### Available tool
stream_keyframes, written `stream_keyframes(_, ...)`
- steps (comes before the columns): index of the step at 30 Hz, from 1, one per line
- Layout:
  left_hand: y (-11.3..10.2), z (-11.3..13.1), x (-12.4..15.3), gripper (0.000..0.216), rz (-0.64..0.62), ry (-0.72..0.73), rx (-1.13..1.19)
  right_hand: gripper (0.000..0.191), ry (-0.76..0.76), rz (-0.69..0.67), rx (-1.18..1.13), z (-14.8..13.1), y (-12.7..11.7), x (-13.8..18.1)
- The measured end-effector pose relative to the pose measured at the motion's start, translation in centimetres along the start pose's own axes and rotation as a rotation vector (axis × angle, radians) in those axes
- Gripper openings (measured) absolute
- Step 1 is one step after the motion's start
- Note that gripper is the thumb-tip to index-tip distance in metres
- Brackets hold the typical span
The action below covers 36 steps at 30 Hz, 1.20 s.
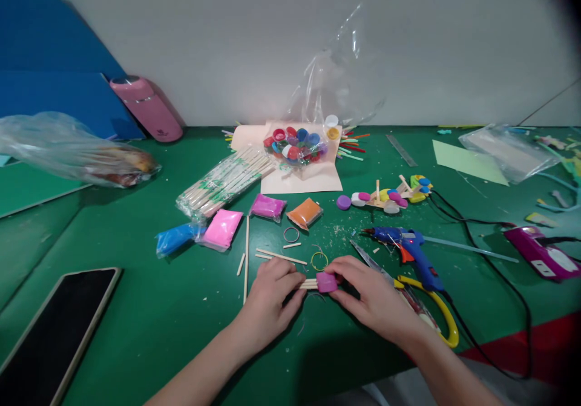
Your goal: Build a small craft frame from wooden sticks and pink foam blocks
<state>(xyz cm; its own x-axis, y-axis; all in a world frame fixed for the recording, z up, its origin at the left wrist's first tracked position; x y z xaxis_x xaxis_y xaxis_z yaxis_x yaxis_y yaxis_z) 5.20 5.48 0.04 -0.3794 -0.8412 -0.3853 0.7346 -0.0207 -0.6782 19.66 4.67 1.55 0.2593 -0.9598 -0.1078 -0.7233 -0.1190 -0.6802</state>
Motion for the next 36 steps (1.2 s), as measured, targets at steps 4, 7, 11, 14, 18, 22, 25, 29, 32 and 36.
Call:
stream_keyframes(4,0.00,0.00,-0.06,0.015,0.009,-0.001,0.002,0.023,0.000,-0.014,0.018,0.11,0.10,-0.02)
stream_keyframes(7,0.09,-0.08,-0.10,0.015,0.009,-0.003,0.001,0.023,-0.003,-0.017,0.032,0.15,0.08,0.02)
stream_keyframes(11,0.11,-0.10,0.02,0.014,0.016,-0.002,0.016,0.024,-0.008,-0.025,0.042,0.11,0.04,0.13)
stream_keyframes(14,0.04,-0.04,0.08,0.013,0.023,-0.002,0.030,0.023,-0.010,-0.024,0.042,0.03,0.01,0.18)
stream_keyframes(18,0.03,-0.05,0.01,0.013,0.023,-0.003,0.036,0.024,-0.013,-0.012,0.033,-0.06,0.08,0.12)
stream_keyframes(22,0.15,-0.16,-0.02,0.013,0.019,-0.005,0.034,0.023,-0.005,0.008,0.011,-0.10,0.22,0.05)
stream_keyframes(25,0.22,-0.20,-0.03,0.014,0.015,-0.009,0.033,0.023,0.003,0.017,-0.003,-0.07,0.30,0.06)
stream_keyframes(29,0.21,-0.20,-0.08,0.014,0.015,-0.012,0.039,0.024,0.001,0.023,-0.022,0.02,0.38,0.08)
stream_keyframes(32,0.23,-0.23,-0.07,0.013,0.010,-0.012,0.041,0.025,0.005,0.025,-0.035,0.13,0.50,0.09)
stream_keyframes(36,0.21,-0.23,0.01,0.013,0.006,-0.012,0.045,0.026,0.007,0.033,-0.045,0.20,0.58,0.13)
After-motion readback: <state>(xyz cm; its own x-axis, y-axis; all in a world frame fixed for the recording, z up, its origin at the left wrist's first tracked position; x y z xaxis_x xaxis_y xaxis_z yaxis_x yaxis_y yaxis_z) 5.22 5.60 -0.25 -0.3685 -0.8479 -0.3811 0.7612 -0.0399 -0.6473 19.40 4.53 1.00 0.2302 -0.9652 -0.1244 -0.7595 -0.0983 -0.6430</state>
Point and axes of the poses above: each hand's wrist, its own x-axis away from the middle knuckle, its own y-axis out of the palm, z = x × y, the point moved 6 cm from there along -x, towards the middle knuckle, and after that the axes turned 15 degrees about z, right-handed, at the moved point
